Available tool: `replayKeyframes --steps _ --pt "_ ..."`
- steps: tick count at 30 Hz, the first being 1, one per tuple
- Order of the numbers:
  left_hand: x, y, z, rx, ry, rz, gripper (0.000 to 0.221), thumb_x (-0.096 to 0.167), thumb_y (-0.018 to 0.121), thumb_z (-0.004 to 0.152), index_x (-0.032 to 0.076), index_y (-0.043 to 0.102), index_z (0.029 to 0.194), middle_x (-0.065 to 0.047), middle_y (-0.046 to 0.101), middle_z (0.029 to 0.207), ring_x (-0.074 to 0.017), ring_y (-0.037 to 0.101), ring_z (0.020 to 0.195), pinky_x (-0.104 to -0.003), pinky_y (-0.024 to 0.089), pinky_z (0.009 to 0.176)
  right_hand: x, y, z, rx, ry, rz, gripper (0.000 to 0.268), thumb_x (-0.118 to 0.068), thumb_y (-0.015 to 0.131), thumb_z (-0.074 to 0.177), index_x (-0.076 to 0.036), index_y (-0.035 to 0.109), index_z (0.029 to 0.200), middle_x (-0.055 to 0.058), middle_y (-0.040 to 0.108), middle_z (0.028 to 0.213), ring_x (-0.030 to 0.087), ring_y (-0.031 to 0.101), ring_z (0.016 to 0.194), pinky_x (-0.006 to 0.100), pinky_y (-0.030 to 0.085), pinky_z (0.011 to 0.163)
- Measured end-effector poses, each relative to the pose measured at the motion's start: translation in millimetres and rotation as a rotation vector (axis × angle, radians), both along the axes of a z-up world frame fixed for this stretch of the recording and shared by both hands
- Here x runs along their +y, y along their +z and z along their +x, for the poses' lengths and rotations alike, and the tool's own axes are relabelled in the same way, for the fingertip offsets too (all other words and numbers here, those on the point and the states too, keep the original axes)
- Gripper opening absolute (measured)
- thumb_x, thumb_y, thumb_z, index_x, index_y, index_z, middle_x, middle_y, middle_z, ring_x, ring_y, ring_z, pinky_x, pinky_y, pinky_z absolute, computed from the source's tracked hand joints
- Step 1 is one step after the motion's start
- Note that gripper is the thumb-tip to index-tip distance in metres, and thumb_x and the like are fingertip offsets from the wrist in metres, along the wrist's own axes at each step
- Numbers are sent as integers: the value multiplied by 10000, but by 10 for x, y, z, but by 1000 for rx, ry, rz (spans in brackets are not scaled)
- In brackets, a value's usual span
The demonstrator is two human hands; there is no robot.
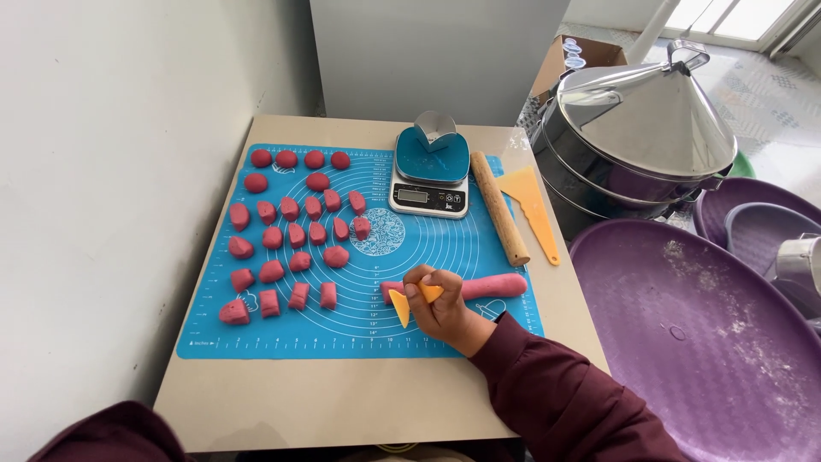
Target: Rolling a piece of pink dough into a long cylinder on a silicone mat and then cutting it into small pieces using a plastic scraper.
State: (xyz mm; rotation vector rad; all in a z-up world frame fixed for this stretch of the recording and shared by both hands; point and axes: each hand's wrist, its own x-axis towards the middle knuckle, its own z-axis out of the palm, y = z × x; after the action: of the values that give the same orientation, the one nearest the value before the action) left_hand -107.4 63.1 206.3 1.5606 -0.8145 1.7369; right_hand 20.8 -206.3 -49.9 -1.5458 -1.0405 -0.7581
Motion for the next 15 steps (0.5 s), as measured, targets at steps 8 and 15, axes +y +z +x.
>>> replayKeyframes --steps 8,15 --pt "-648 -813 421 -91 21 -41 598 624 323 987 70 545 945 -166 638 877 -300 630 854 -459 499 826 44 351 -219 33 18 -43 322 5 477 1058 -185 250 1187 150 513 863 183 449 587 253 463 578" --pt "-829 -2104 1182 643 -412 197 293 158 835 813 169 594 646 -20 680 1145 -264 518 1222 -462 348 1038 2 79 -23 -34 -27 -2 281 25 509 991 -110 305 1129 75 626 809 140 549 530 221 515 468"
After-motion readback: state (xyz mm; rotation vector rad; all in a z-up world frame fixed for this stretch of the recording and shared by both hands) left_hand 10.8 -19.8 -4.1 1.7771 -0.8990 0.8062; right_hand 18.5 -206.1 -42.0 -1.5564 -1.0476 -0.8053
